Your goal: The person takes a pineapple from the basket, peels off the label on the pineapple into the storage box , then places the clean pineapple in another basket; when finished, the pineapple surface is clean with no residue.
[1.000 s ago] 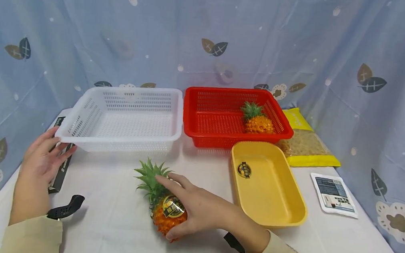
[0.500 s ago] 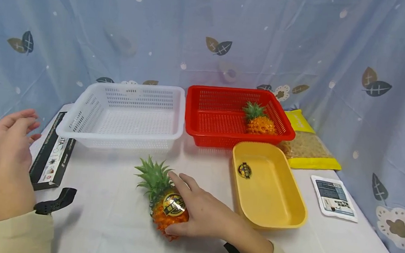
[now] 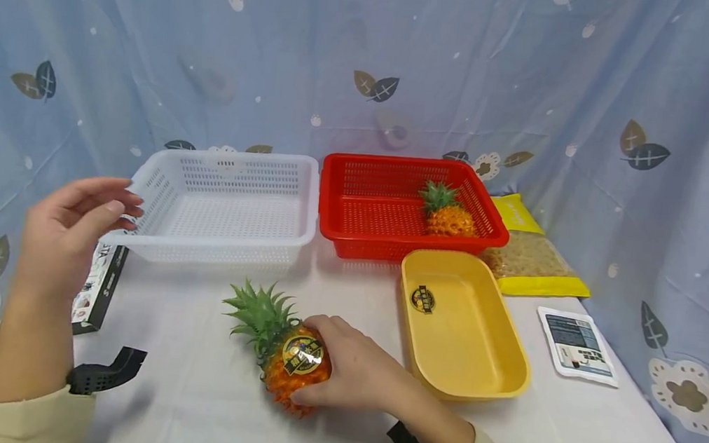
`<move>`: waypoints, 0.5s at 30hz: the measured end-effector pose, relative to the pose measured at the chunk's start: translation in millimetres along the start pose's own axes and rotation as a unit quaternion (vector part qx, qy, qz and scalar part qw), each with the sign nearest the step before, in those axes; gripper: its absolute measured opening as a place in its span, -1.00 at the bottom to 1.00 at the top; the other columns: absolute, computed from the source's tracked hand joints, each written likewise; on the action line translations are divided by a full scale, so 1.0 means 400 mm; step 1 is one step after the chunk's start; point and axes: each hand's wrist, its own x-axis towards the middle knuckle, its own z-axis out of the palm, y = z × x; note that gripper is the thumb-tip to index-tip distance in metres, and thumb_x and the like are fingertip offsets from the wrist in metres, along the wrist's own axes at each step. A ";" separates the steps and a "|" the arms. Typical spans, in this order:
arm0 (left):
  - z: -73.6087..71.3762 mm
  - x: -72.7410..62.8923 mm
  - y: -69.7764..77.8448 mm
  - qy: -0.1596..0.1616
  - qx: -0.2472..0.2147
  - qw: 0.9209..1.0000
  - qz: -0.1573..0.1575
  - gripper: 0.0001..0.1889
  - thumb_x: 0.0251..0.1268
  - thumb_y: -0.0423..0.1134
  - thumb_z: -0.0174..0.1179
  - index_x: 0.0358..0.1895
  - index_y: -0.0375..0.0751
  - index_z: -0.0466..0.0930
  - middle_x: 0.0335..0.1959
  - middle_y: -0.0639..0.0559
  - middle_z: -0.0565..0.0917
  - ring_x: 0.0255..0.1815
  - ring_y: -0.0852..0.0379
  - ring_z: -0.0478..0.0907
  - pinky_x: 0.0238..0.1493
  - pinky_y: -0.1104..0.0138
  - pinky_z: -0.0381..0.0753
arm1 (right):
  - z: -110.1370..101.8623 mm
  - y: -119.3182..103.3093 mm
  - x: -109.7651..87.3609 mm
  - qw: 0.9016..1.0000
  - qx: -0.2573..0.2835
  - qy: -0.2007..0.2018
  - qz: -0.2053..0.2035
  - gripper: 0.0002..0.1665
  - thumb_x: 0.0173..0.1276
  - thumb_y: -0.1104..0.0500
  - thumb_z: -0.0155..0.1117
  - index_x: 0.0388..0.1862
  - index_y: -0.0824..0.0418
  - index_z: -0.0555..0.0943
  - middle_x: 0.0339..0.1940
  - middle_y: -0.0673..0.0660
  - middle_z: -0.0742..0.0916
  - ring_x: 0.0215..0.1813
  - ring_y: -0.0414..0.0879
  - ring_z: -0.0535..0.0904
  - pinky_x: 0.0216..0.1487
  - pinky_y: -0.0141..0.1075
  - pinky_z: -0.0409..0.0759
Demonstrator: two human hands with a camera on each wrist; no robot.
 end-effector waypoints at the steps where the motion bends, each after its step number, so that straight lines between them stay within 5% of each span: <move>1: 0.010 -0.004 0.004 -0.046 0.014 0.999 0.019 -0.68 0.48 -0.43 0.18 0.22 -0.34 0.63 -0.09 0.08 0.76 -0.10 0.23 0.69 -0.07 0.57 0.66 | -0.002 0.004 0.002 1.000 0.004 -0.002 -0.003 0.01 0.04 -0.18 0.64 0.43 0.08 0.42 0.22 -0.05 0.63 0.18 -0.16 0.59 0.22 -0.15 0.66; 4: 0.040 -0.015 0.010 -0.184 0.044 0.981 0.052 -0.62 0.45 -0.48 0.19 0.28 -0.33 0.59 -0.02 0.05 0.74 -0.02 0.25 0.68 0.03 0.55 0.64 | -0.011 0.019 0.009 1.000 0.017 -0.009 -0.015 -0.01 0.05 -0.08 0.64 0.45 0.06 0.42 0.25 -0.06 0.63 0.19 -0.17 0.58 0.25 -0.17 0.64; 8: 0.086 -0.028 0.009 -0.317 0.096 0.943 0.029 -0.59 0.43 -0.34 0.28 0.31 -0.10 0.59 0.12 0.07 0.72 0.10 0.23 0.67 0.15 0.39 0.67 | -0.027 0.040 0.022 0.998 0.041 -0.025 -0.027 -0.01 0.07 0.01 0.63 0.48 0.04 0.40 0.29 -0.06 0.63 0.22 -0.16 0.57 0.28 -0.19 0.63; 11: 0.126 -0.039 -0.002 -0.378 0.127 0.917 0.020 -0.55 0.39 -0.19 0.36 0.32 0.03 0.58 0.20 0.15 0.69 0.22 0.18 0.63 0.26 0.16 0.65 | -0.038 0.053 0.031 0.997 0.054 -0.038 -0.031 -0.01 0.06 0.05 0.63 0.47 0.06 0.39 0.28 -0.05 0.64 0.22 -0.14 0.58 0.28 -0.19 0.62; 15: 0.171 -0.057 -0.017 -0.418 0.141 0.897 0.016 -0.44 0.25 -0.08 0.48 0.33 0.10 0.58 0.28 0.21 0.65 0.32 0.13 0.56 0.35 -0.02 0.56 | -0.048 0.060 0.044 0.996 0.062 -0.054 -0.036 -0.08 0.05 0.07 0.62 0.40 0.05 0.42 0.22 -0.05 0.66 0.17 -0.12 0.60 0.24 -0.22 0.63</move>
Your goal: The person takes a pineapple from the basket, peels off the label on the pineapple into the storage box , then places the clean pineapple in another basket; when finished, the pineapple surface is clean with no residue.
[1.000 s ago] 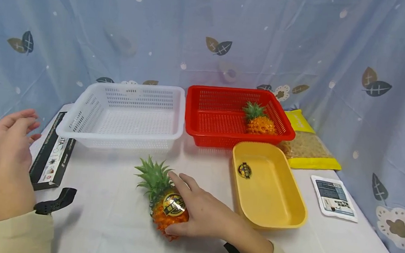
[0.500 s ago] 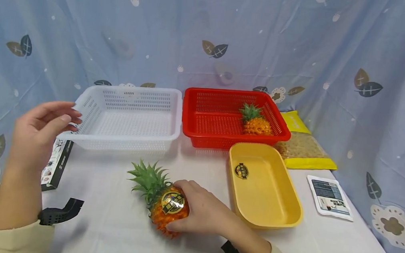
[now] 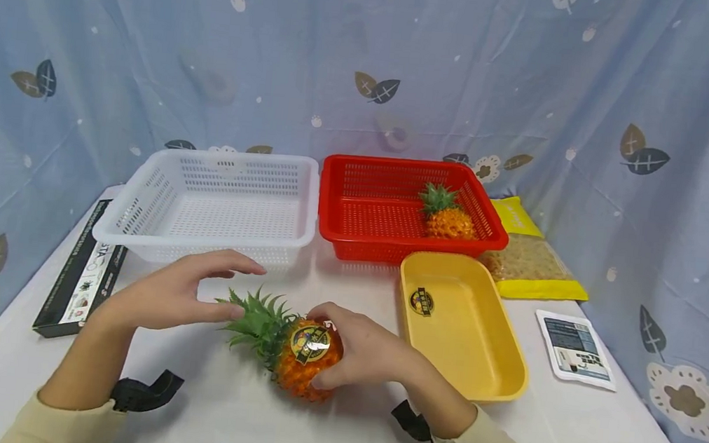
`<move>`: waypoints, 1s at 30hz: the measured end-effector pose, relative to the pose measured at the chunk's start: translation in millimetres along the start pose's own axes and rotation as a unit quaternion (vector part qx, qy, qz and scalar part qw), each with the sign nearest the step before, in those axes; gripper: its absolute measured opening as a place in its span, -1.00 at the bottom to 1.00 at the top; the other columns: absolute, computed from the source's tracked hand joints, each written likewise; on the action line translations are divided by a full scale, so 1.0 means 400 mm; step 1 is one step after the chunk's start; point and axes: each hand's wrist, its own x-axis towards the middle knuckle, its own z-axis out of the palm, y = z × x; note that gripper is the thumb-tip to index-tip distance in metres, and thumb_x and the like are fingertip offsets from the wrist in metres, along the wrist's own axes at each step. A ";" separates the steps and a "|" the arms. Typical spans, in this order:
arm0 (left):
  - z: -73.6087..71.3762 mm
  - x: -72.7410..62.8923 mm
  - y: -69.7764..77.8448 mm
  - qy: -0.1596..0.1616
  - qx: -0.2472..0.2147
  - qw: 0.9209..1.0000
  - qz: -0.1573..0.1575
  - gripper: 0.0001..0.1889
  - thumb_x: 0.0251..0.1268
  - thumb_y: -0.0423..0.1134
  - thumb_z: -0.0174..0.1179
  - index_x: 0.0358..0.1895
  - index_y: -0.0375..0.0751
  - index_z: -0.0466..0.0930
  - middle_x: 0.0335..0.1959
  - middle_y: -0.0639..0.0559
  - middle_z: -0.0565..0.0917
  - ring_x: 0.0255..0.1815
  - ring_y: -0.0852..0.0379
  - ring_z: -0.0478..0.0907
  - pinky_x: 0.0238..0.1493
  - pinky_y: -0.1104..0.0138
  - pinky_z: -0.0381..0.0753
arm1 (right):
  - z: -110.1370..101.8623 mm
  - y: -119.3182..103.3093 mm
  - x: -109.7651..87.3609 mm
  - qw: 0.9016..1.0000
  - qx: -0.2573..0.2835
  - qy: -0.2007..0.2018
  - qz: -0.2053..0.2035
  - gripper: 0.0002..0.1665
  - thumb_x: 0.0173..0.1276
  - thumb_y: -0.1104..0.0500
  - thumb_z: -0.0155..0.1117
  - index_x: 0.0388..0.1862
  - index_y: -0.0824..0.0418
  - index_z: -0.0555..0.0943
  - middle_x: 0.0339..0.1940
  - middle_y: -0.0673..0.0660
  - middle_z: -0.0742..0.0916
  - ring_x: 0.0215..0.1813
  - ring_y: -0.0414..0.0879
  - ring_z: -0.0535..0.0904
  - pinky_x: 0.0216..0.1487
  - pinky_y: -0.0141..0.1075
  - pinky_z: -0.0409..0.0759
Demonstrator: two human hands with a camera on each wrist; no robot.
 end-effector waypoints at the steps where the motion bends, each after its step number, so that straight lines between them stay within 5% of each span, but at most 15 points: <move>1: 0.009 0.004 0.000 -0.009 0.001 1.000 -0.003 -0.42 0.23 -0.06 0.49 0.33 0.12 0.57 0.29 0.23 0.63 0.34 0.12 0.55 0.36 -0.03 0.54 | -0.003 0.000 0.002 1.000 0.000 -0.004 0.000 -0.10 0.05 0.06 0.62 0.38 0.03 0.42 0.20 -0.06 0.67 0.16 -0.13 0.60 0.23 -0.24 0.63; 14: 0.114 0.049 -0.001 -0.112 0.029 0.993 -0.013 -0.27 0.13 0.00 0.50 0.40 -0.07 0.52 0.34 0.05 0.61 0.38 -0.02 0.52 0.38 -0.05 0.53 | -0.054 -0.022 0.030 0.995 -0.025 -0.095 0.028 -0.15 0.08 0.06 0.61 0.34 -0.03 0.42 0.20 -0.08 0.64 0.14 -0.17 0.57 0.19 -0.31 0.62; 20: 0.133 0.055 0.010 -0.120 0.056 0.991 -0.012 -0.30 0.14 -0.02 0.50 0.37 -0.13 0.55 0.29 -0.01 0.64 0.33 -0.04 0.56 0.37 -0.02 0.55 | -0.078 -0.032 0.039 0.991 -0.036 -0.124 0.035 -0.14 0.07 0.09 0.62 0.34 0.00 0.43 0.25 -0.06 0.63 0.23 -0.13 0.56 0.33 -0.17 0.59; 30: 0.145 0.041 0.054 -0.110 0.082 0.988 -0.078 -0.28 0.06 0.07 0.52 0.34 -0.04 0.57 0.22 0.01 0.64 0.22 -0.02 0.59 0.27 -0.04 0.58 | -0.114 -0.041 0.058 0.984 -0.072 -0.158 0.035 -0.06 0.07 0.17 0.65 0.44 0.02 0.44 0.33 -0.03 0.62 0.34 -0.07 0.49 0.42 -0.01 0.52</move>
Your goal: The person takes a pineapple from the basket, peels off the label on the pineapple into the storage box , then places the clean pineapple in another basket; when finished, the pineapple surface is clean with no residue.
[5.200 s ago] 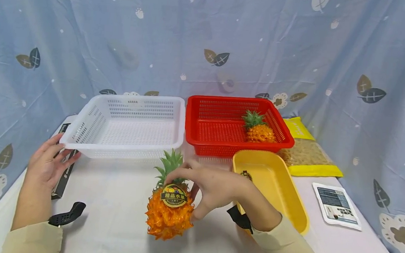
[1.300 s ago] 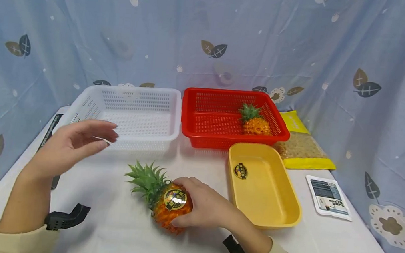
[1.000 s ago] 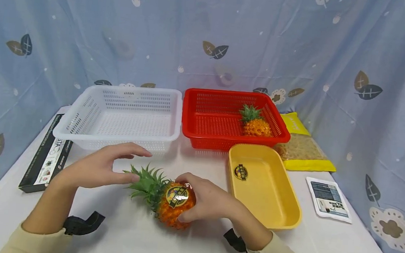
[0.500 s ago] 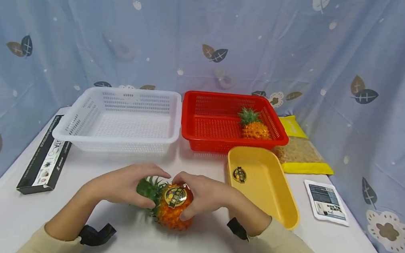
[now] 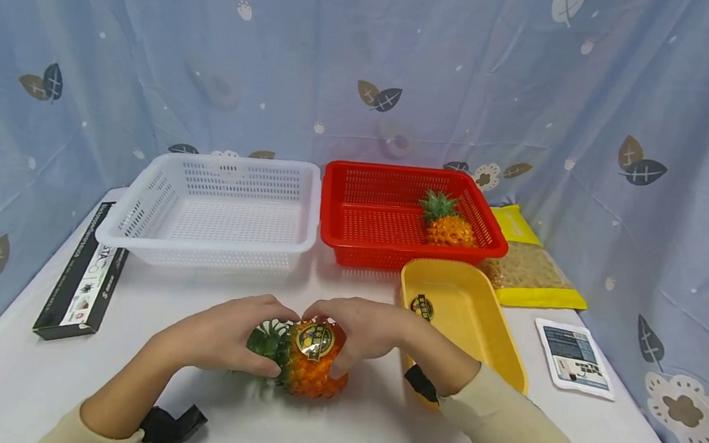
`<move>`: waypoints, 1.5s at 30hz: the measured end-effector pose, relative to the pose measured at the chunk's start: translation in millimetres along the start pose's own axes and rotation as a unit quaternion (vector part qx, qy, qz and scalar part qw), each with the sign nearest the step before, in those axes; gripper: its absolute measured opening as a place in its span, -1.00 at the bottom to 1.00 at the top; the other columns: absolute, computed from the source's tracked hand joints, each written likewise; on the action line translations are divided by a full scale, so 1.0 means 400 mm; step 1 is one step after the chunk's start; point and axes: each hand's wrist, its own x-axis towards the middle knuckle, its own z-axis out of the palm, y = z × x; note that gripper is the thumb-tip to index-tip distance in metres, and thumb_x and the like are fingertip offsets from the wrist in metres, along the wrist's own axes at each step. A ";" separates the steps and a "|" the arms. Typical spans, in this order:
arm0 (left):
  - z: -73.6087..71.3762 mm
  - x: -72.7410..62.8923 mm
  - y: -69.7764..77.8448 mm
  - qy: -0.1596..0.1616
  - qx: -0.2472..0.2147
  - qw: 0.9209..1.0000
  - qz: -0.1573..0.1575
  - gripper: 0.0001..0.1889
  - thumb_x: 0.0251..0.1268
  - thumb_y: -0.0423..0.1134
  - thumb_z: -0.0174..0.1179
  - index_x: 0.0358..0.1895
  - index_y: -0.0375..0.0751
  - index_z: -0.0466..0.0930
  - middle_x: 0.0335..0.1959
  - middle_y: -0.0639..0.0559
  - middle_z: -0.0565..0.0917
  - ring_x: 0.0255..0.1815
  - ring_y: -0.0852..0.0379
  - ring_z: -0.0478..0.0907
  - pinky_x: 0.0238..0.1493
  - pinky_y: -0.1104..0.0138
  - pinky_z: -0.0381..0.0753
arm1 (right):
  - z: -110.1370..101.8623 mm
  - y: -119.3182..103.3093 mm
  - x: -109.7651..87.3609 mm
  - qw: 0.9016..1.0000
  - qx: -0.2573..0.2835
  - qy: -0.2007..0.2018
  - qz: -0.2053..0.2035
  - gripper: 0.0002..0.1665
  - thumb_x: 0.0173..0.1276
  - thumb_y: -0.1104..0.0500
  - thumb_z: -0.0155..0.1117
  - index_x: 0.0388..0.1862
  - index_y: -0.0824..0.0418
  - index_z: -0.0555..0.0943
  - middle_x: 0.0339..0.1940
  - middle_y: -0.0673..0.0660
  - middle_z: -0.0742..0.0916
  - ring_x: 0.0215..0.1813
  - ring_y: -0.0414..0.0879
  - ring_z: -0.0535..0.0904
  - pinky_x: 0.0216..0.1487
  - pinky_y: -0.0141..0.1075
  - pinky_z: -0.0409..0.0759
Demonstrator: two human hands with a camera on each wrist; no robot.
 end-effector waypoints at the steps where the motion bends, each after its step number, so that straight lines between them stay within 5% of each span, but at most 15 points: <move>1: 0.001 0.001 0.002 0.001 0.002 1.000 -0.002 -0.28 0.05 0.08 0.52 0.33 -0.03 0.57 0.21 0.03 0.64 0.21 -0.02 0.59 0.26 -0.05 0.58 | -0.002 0.000 0.001 1.000 0.001 -0.004 0.004 -0.06 0.06 0.17 0.66 0.44 0.01 0.45 0.33 -0.04 0.62 0.33 -0.08 0.49 0.42 -0.02 0.53; 8: 0.020 0.007 -0.002 0.017 -0.003 1.000 0.000 -0.27 -0.01 0.14 0.56 0.27 0.02 0.52 0.17 0.11 0.66 0.22 0.02 0.60 0.24 -0.03 0.59 | -0.025 0.014 0.016 1.000 0.010 -0.022 0.010 -0.12 0.05 0.17 0.68 0.36 -0.02 0.49 0.28 -0.10 0.62 0.28 -0.12 0.51 0.34 -0.06 0.62; 17: 0.035 0.016 0.003 0.029 0.045 0.999 -0.005 -0.15 -0.10 0.07 0.62 0.36 -0.01 0.51 0.18 0.08 0.69 0.19 0.00 0.63 0.20 -0.03 0.63 | -0.038 0.037 0.019 0.999 0.019 -0.025 -0.023 -0.25 0.07 0.24 0.64 0.26 0.09 0.53 0.17 -0.07 0.65 0.21 -0.05 0.60 0.16 -0.35 0.67; 26: 0.021 0.028 -0.016 0.083 0.087 0.993 0.016 -0.28 -0.12 -0.01 0.61 0.23 -0.01 0.63 0.06 0.11 0.72 0.12 0.05 0.64 0.23 -0.10 0.57 | -0.036 0.036 0.024 0.999 -0.016 0.023 -0.023 -0.23 0.09 0.27 0.61 0.29 0.08 0.49 0.15 -0.04 0.66 0.15 -0.07 0.61 0.18 -0.20 0.71; 38: 0.025 0.039 -0.029 0.093 0.086 0.992 0.027 -0.28 -0.11 0.04 0.59 0.24 -0.02 0.61 0.08 0.10 0.70 0.15 0.04 0.62 0.26 -0.11 0.55 | -0.054 0.041 0.002 0.999 -0.014 0.040 -0.012 -0.19 0.14 0.21 0.59 0.37 0.16 0.47 0.28 0.07 0.65 0.26 0.03 0.60 0.21 -0.03 0.70; 45: 0.025 0.039 -0.029 0.087 0.077 0.993 0.015 -0.28 -0.09 0.03 0.59 0.25 -0.01 0.61 0.11 0.10 0.70 0.19 0.00 0.61 0.29 -0.14 0.52 | -0.083 0.032 -0.010 0.997 0.023 0.076 0.004 -0.62 0.38 0.07 0.40 0.14 0.12 0.66 0.06 0.03 0.75 0.06 -0.05 0.69 0.07 -0.24 0.72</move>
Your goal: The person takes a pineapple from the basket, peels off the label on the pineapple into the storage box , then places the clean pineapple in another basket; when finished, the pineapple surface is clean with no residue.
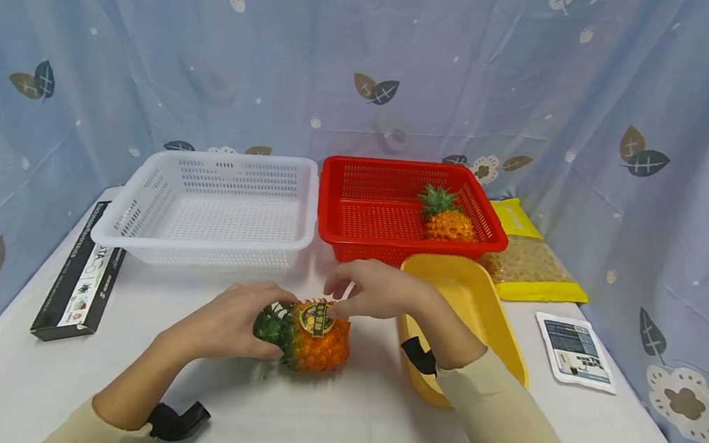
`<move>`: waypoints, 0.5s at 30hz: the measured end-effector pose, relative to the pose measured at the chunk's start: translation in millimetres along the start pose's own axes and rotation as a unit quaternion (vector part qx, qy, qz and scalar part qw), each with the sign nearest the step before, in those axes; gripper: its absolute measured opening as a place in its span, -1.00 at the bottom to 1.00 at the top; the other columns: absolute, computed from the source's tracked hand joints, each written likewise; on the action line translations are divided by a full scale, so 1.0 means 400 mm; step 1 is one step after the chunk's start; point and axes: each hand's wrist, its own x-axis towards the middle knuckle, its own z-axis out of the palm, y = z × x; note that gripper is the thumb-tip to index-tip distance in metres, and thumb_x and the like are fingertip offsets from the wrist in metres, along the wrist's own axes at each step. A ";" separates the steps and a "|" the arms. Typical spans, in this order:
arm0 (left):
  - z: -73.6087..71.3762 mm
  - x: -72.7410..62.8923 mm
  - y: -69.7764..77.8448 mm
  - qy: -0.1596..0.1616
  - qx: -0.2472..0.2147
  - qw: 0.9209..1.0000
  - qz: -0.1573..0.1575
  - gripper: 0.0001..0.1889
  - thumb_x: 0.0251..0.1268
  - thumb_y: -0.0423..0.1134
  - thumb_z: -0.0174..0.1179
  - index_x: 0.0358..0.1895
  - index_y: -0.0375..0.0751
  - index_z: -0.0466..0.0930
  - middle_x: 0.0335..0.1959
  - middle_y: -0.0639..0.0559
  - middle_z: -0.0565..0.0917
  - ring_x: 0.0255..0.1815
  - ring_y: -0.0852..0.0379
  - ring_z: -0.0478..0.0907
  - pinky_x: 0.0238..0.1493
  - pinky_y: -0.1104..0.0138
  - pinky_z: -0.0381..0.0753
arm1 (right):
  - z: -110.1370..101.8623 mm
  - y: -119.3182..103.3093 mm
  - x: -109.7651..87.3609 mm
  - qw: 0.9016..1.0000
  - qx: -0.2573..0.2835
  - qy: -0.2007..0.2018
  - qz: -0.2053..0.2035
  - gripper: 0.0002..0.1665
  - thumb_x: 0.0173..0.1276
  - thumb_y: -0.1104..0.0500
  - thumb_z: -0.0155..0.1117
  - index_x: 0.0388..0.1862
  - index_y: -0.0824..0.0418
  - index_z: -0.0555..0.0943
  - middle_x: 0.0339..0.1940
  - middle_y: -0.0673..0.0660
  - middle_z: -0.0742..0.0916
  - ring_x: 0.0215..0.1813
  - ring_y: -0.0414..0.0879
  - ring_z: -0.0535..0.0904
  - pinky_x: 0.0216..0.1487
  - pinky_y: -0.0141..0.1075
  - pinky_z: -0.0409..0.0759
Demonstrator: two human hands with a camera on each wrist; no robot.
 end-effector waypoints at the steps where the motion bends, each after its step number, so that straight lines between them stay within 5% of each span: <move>1: 0.001 0.000 0.000 -0.001 -0.001 1.000 -0.002 -0.28 -0.09 0.03 0.59 0.25 0.00 0.61 0.11 0.10 0.70 0.20 -0.01 0.61 0.29 -0.15 0.52 | -0.001 -0.002 0.002 1.000 0.000 0.002 0.001 -0.67 0.40 0.06 0.38 0.10 0.11 0.68 0.02 0.00 0.76 0.03 -0.07 0.70 0.03 -0.27 0.72; 9: 0.001 -0.001 0.000 -0.002 -0.003 1.000 -0.004 -0.29 -0.07 0.02 0.59 0.25 0.00 0.61 0.15 0.09 0.69 0.24 0.01 0.60 0.30 -0.16 0.50 | 0.005 -0.011 0.016 1.000 0.018 -0.009 0.022 -0.78 0.48 0.12 0.29 0.02 0.10 0.73 -0.09 -0.02 0.77 -0.12 -0.01 0.72 -0.22 -0.30 0.73; 15: 0.002 -0.004 -0.001 -0.002 -0.002 1.000 -0.006 -0.29 -0.07 0.02 0.59 0.25 0.00 0.61 0.17 0.10 0.69 0.26 0.01 0.59 0.31 -0.17 0.49 | 0.015 -0.013 0.027 1.000 0.009 -0.005 0.012 -0.83 0.48 0.12 0.30 -0.03 0.08 0.73 -0.15 -0.04 0.76 -0.16 0.04 0.72 -0.22 -0.31 0.71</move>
